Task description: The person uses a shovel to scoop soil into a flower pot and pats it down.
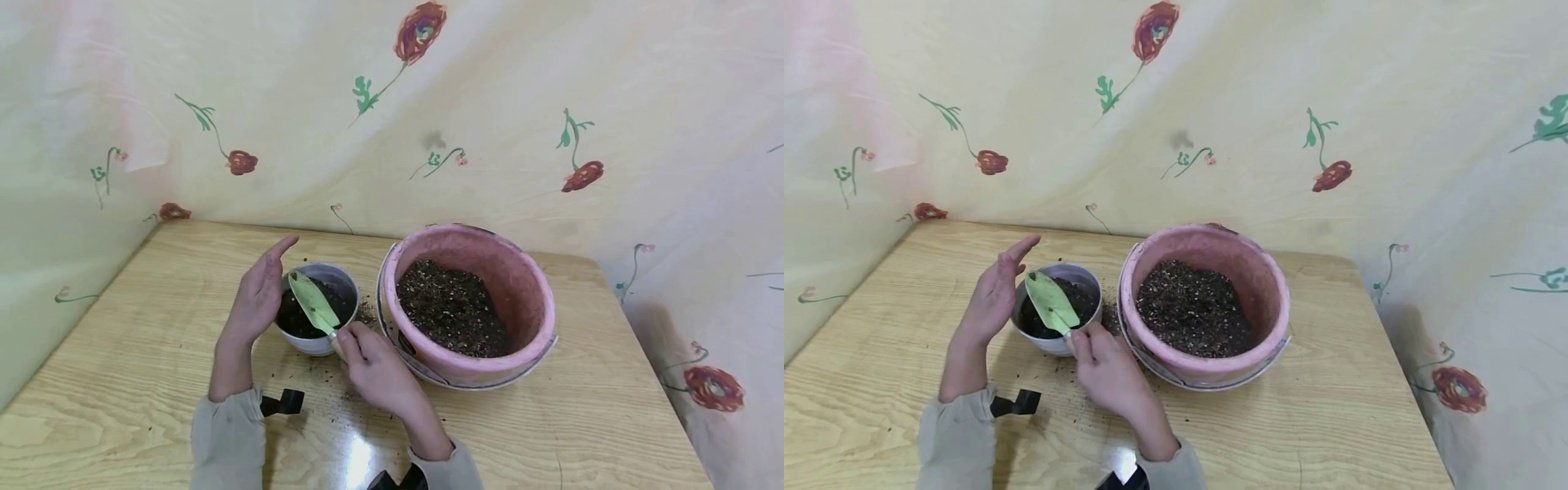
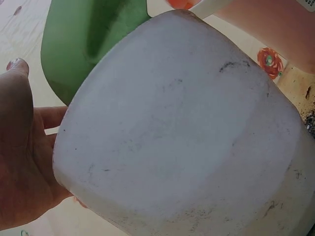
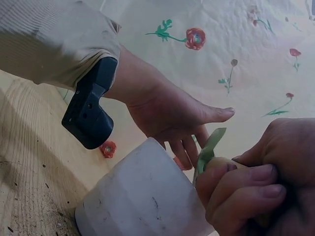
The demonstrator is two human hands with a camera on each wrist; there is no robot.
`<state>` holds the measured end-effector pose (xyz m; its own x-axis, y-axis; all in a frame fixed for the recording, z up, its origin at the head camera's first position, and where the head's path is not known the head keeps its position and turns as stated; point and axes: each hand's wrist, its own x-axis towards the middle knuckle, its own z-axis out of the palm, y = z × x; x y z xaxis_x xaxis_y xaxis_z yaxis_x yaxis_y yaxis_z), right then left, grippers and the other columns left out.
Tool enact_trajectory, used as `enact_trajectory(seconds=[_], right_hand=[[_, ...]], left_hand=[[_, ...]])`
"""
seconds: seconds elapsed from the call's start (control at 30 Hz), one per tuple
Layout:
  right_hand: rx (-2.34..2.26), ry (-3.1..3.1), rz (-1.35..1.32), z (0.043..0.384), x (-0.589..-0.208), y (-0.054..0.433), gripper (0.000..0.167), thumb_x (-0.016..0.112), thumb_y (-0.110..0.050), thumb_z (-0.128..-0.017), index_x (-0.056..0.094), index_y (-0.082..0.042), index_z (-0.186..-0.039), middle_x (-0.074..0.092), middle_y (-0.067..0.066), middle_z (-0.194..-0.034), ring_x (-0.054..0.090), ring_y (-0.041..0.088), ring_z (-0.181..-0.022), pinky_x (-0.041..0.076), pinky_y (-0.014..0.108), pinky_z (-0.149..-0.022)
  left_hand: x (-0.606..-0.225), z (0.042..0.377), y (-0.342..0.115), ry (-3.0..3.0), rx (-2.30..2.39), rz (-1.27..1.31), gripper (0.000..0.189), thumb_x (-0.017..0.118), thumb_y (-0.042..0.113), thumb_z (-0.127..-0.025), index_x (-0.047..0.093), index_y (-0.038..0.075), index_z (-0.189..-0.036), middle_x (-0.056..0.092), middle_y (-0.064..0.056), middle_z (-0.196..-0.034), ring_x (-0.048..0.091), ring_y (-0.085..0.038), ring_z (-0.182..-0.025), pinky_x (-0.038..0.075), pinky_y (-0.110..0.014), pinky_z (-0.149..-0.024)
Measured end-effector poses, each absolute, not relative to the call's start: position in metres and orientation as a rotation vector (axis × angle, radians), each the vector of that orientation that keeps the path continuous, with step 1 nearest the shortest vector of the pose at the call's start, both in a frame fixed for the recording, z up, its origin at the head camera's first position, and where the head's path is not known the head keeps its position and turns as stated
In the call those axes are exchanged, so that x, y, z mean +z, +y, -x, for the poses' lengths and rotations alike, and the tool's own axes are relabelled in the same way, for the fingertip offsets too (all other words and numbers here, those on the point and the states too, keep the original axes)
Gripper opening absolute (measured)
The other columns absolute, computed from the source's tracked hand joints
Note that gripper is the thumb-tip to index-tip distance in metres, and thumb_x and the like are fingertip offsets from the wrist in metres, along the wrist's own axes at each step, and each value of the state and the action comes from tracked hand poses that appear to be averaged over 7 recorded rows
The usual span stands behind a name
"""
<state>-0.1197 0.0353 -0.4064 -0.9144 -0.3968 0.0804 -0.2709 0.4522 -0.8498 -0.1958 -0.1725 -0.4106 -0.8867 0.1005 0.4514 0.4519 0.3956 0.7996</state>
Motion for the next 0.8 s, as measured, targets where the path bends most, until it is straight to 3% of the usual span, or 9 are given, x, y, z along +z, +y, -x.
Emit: enact_trajectory(seconds=[0.53, 0.8], right_hand=[[-1.615, 2.458, 0.605, 0.114, -0.402, 0.038, 0.034, 0.033, -0.027, -0.106, 0.054, -0.004, -0.09, 0.053, 0.01, -0.07, 0.047, 0.009, -0.059, 0.043, 0.024, -0.053], [-1.571, 2.579, 0.67, 0.106, -0.387, 0.045, 0.026, 0.044, -0.027, -0.103, 0.06, -0.007, -0.107, 0.053, -0.006, -0.07, 0.047, 0.008, -0.057, 0.045, 0.026, -0.055]], left_hand=[[-0.41, 0.195, -0.171, -2.324, -1.487, 0.493, 0.055, 0.016, 0.037, -0.107, 0.041, 0.008, -0.146, 0.039, -0.014, -0.15, 0.03, -0.03, -0.14, 0.023, -0.052, -0.114], [-0.409, 0.197, -0.168, -2.294, -1.487, 0.511, 0.053, 0.018, 0.035, -0.107, 0.044, 0.007, -0.144, 0.042, -0.015, -0.147, 0.033, -0.03, -0.139, 0.024, -0.051, -0.114]])
